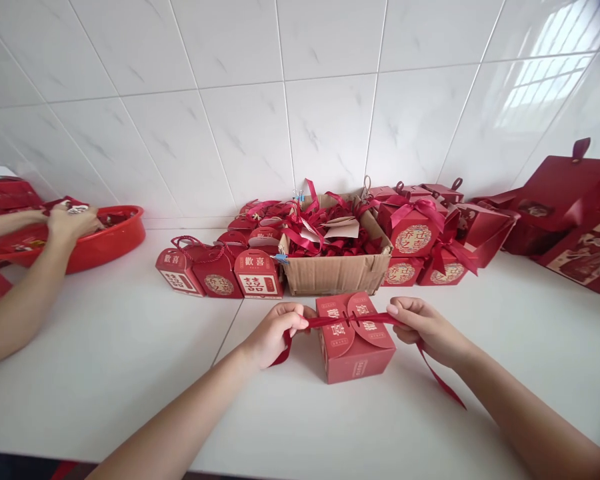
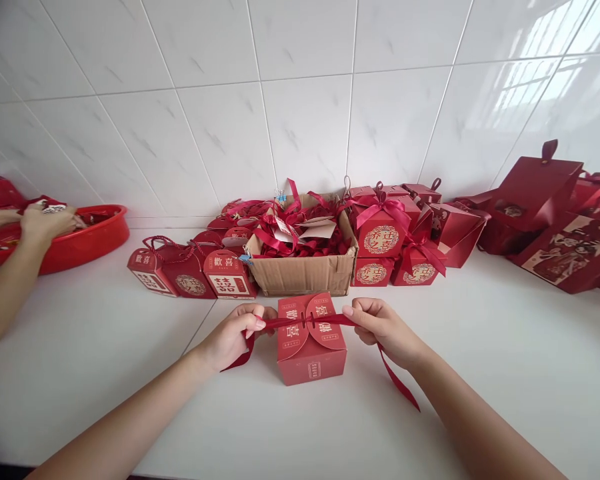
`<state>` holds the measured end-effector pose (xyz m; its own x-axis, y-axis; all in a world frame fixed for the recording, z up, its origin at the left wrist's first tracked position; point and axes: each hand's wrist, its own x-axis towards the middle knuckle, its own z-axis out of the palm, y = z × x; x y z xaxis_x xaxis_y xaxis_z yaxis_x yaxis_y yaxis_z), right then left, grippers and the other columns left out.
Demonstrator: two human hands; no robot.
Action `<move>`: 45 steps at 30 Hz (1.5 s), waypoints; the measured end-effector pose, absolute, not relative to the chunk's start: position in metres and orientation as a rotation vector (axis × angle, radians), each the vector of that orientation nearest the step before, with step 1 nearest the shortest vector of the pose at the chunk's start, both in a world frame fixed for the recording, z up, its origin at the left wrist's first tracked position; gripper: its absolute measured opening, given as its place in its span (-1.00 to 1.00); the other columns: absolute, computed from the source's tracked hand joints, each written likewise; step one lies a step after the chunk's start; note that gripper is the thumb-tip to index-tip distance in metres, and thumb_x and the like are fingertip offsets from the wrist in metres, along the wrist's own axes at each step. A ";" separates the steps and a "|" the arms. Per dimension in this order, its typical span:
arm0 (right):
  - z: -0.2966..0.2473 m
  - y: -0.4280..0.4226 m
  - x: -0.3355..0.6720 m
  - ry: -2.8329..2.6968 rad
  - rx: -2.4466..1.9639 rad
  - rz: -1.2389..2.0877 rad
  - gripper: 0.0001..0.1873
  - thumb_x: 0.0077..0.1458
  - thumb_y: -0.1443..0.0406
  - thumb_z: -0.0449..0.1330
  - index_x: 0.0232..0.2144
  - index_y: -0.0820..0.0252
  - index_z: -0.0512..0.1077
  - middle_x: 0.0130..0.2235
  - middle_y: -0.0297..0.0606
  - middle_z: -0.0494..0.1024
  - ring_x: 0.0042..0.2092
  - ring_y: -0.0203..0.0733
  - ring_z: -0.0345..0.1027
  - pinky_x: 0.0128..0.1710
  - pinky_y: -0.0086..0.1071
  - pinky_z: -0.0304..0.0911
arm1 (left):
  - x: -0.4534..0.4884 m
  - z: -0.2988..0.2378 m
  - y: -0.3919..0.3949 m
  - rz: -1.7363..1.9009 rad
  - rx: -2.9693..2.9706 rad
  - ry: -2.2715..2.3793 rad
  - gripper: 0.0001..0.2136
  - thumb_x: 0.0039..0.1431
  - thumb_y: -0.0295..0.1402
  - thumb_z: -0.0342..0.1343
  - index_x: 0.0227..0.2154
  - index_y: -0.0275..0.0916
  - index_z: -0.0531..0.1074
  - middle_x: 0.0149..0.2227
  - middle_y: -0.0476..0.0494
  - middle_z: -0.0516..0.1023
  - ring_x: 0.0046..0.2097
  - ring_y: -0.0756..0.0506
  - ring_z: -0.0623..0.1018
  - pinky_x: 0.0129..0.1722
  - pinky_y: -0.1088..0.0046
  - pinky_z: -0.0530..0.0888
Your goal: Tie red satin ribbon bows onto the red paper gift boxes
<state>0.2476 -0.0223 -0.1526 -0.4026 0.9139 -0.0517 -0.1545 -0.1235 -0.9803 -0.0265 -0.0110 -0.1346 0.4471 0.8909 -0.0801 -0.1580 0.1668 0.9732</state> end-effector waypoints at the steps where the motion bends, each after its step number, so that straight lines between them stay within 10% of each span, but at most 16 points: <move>1: -0.153 -0.022 0.248 -1.318 -0.918 1.667 -0.44 0.06 0.08 0.23 -0.61 0.16 -0.06 -0.60 -0.53 -0.17 -0.56 -0.45 -0.36 -0.55 -0.40 -0.38 | -0.026 -0.135 -0.012 0.870 1.169 0.792 -0.77 -0.21 -0.45 0.05 -0.78 -0.25 0.09 -0.47 -0.04 0.50 -0.38 -0.01 0.37 -0.36 0.47 0.24; 27: -0.148 -0.021 0.252 -1.489 -1.014 1.582 -0.55 0.17 0.01 0.06 -0.58 0.19 0.15 -0.63 -0.48 0.10 -0.57 -0.41 -0.11 -0.54 -0.42 -0.18 | -0.029 -0.134 -0.011 0.797 1.310 0.801 -0.80 -0.07 -0.48 0.06 -0.62 -0.24 0.11 -0.52 0.07 0.26 -0.44 0.05 0.22 -0.41 0.50 0.14; 37: -0.136 -0.024 0.250 -1.452 -0.855 1.616 -0.67 0.13 0.13 0.17 -0.56 0.22 0.38 -0.57 -0.38 0.32 -0.46 -0.34 0.14 -0.37 -0.41 0.05 | -0.030 -0.120 -0.006 1.154 1.744 1.162 -0.83 -0.10 -0.48 0.00 -0.36 -0.19 0.26 -0.20 -0.06 0.37 -0.04 -0.12 0.36 -0.06 0.35 0.23; 45: -0.102 -0.018 0.243 -1.591 -0.660 1.679 -0.83 0.07 0.24 0.24 -0.38 0.24 0.54 -0.36 -0.27 0.50 -0.30 -0.28 0.31 -0.20 -0.34 0.20 | -0.003 -0.039 -0.013 0.664 2.094 1.174 -0.92 0.05 -0.35 0.01 -0.39 -0.17 0.36 -0.40 0.01 0.39 -0.36 -0.03 0.39 -0.41 0.47 0.29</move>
<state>0.2430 -0.0180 -0.1024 -0.6100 0.7847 0.1105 -0.1525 0.0206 -0.9881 -0.0029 -0.0132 -0.0385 0.4734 0.8731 0.1168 0.5501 -0.3965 0.7349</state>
